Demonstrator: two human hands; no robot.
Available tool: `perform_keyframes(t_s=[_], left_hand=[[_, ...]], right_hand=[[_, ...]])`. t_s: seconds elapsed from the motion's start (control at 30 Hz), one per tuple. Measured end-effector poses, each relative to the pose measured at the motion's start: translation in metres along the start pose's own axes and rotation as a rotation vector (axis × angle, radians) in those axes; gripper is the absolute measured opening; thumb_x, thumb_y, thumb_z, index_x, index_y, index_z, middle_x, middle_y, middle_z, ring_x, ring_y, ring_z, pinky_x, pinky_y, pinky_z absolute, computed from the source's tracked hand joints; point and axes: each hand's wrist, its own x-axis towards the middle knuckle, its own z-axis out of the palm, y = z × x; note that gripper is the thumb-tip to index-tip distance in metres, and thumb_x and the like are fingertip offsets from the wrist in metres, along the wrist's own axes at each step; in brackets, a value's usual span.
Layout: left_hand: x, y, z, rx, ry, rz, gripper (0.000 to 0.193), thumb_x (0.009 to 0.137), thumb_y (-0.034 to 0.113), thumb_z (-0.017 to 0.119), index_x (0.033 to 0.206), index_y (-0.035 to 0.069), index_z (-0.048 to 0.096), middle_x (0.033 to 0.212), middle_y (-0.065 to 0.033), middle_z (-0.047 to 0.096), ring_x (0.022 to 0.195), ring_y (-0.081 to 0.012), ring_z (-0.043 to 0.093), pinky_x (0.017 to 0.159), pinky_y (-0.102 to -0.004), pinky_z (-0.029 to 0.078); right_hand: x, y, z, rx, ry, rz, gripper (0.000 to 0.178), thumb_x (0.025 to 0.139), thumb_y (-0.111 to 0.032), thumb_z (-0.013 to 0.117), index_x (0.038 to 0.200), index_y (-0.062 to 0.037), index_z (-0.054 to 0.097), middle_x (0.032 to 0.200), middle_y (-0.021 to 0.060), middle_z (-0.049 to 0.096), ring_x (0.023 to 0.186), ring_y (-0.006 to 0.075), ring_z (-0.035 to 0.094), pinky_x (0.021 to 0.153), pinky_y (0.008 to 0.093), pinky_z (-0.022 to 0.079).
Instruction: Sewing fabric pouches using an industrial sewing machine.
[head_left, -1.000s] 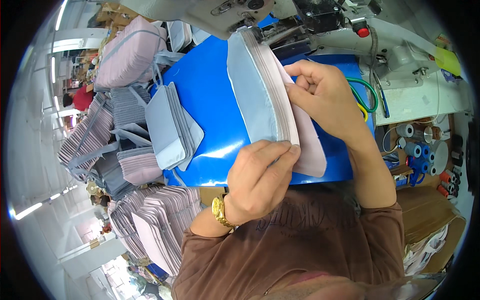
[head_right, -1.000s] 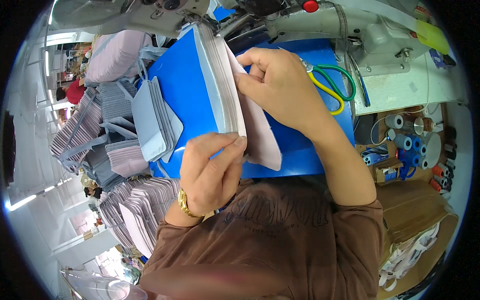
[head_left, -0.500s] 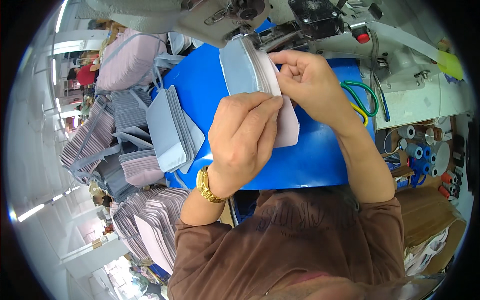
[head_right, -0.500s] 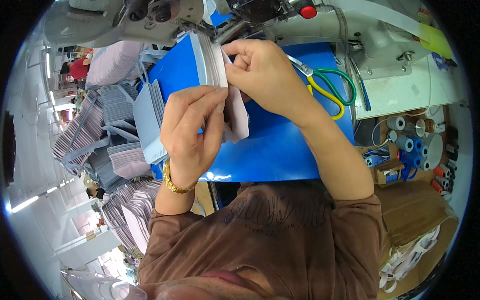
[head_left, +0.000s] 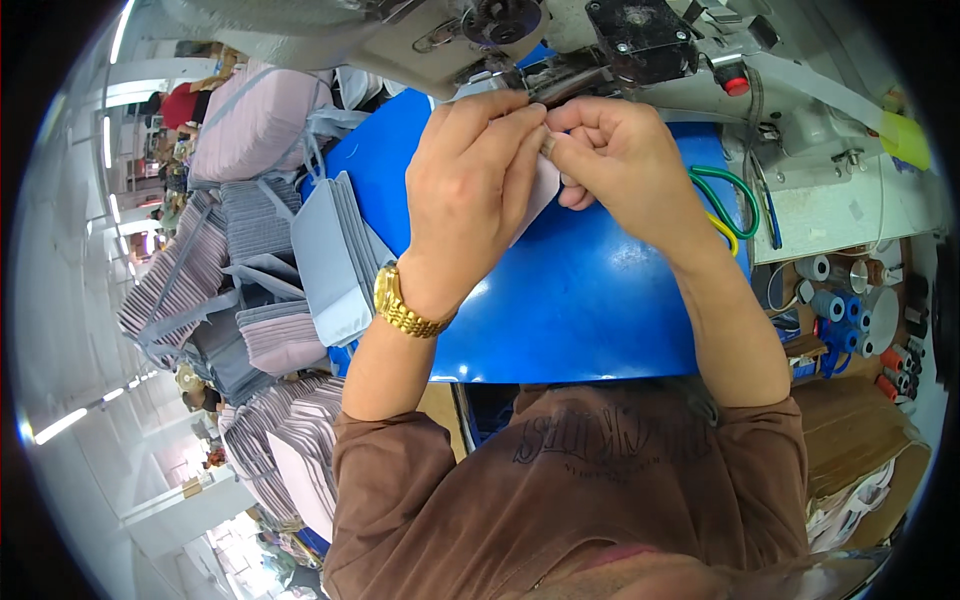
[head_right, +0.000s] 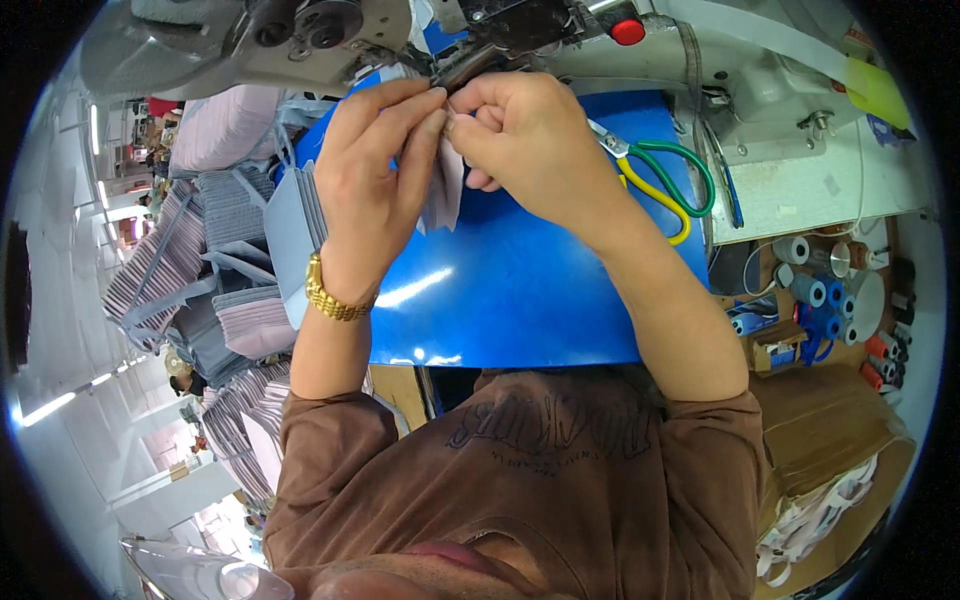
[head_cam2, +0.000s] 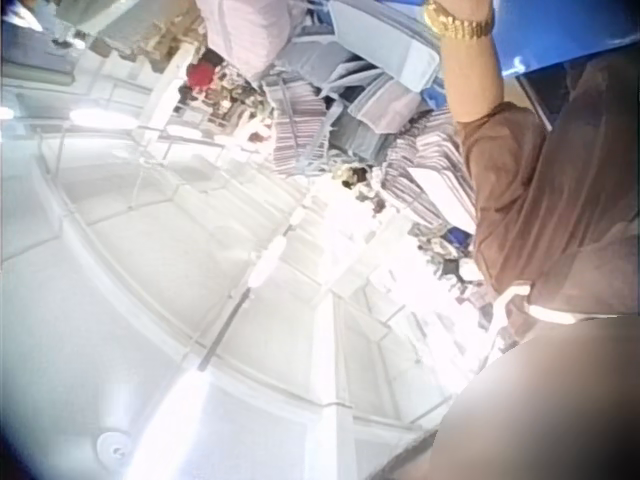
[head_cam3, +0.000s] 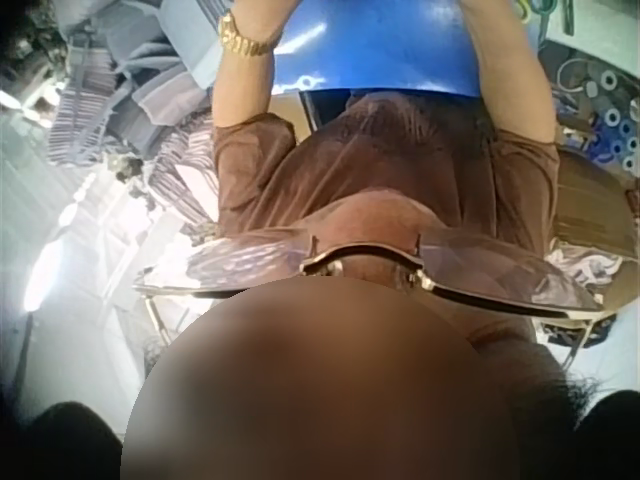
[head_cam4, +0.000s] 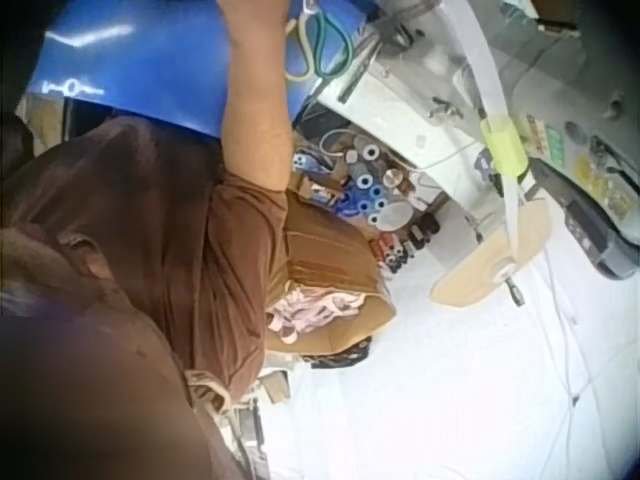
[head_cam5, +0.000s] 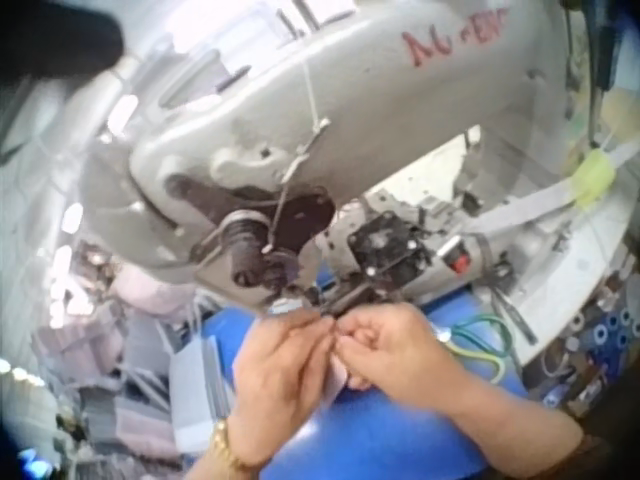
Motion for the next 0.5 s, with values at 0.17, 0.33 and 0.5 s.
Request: perform_keyframes(t_s=[0.17,0.33,0.5], left_hand=[[-0.058,0.01,0.018,-0.224,0.287,-0.377,0.026,0.079,0.006,0.079,0.101,0.003,0.065,0.115,-0.0139,0.06,0.097,-0.0245,0.06,0.073,-0.0322,0.051],[-0.065,0.009,0.021,-0.339,0.362,-0.531,0.018,0.08,-0.001,0.075,0.094,0.001,0.065,0.085,-0.0091,0.065,0.077,-0.0212,0.062,0.071,-0.0298,0.05],[-0.06,0.017,0.02,-0.17,0.292,-0.332,0.042,0.08,-0.001,0.073,0.119,0.003,0.062,0.113,-0.0176,0.064,0.101,-0.0319,0.063,0.088,-0.0378,0.051]], right_hand=[[-0.033,-0.017,0.003,-0.295,0.019,-0.074,0.022,0.091,-0.016,0.066,0.099,0.004,0.068,0.067,0.0067,0.063,0.058,0.0083,0.062,0.054,0.0272,0.051],[-0.046,0.004,0.024,-0.327,-0.014,-0.127,0.027,0.096,-0.018,0.062,0.112,0.0038,0.062,0.087,0.012,0.07,0.08,0.0142,0.066,0.072,0.0325,0.054],[-0.042,0.007,0.038,0.153,-0.095,-0.109,0.028,0.1,-0.016,0.056,0.117,0.0063,0.059,0.105,0.0148,0.07,0.093,0.0148,0.065,0.08,0.0305,0.052]])
